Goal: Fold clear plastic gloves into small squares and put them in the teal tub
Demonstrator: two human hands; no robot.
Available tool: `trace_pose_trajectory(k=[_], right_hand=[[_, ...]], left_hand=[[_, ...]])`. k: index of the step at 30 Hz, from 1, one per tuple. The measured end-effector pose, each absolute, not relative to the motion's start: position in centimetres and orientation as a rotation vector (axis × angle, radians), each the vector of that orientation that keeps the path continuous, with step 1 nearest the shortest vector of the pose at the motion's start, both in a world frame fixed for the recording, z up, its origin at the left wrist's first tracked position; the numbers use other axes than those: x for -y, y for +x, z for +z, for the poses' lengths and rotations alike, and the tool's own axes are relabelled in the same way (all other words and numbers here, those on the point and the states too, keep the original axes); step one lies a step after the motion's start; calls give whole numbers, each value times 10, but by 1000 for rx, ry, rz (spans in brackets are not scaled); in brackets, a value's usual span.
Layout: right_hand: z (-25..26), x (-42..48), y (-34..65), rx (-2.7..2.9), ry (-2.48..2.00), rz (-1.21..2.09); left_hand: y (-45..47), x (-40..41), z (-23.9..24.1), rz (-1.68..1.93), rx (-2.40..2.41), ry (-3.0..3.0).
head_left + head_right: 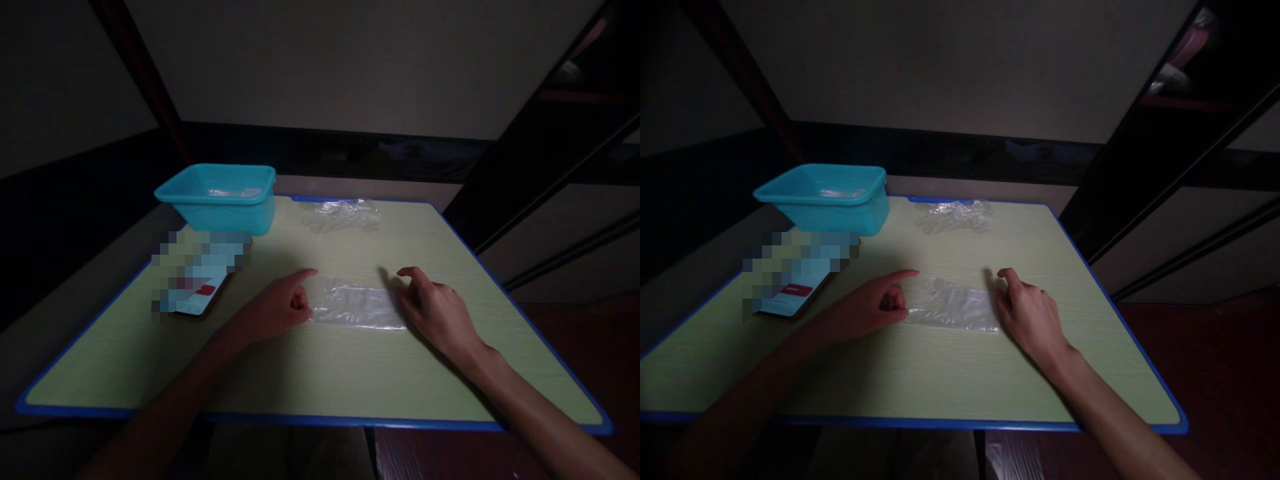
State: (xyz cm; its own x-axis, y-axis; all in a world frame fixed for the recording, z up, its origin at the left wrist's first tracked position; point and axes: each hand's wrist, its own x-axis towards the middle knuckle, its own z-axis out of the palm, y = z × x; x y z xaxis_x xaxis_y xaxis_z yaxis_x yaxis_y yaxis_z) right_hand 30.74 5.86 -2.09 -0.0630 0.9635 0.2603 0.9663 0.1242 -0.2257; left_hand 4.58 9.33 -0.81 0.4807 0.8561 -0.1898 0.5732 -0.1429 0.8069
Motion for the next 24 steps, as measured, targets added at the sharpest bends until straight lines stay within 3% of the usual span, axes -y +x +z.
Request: trace_pose_trajectory(k=[6,9,15,24], right_hand=[[-5,-44,324,2121,-1591,95],[-6,-26,320,2248,-1396,256],[-13,-9,315,1931,-1417,475],[-24,-11,321,1515,-1320,981]], left_hand=[[60,-85,-11,655,-1305,2129],[81,-72,-9,742,-1083,2454],[115,-71,-8,347,-561,2894],[122,-80,-17,34,-462,2965]])
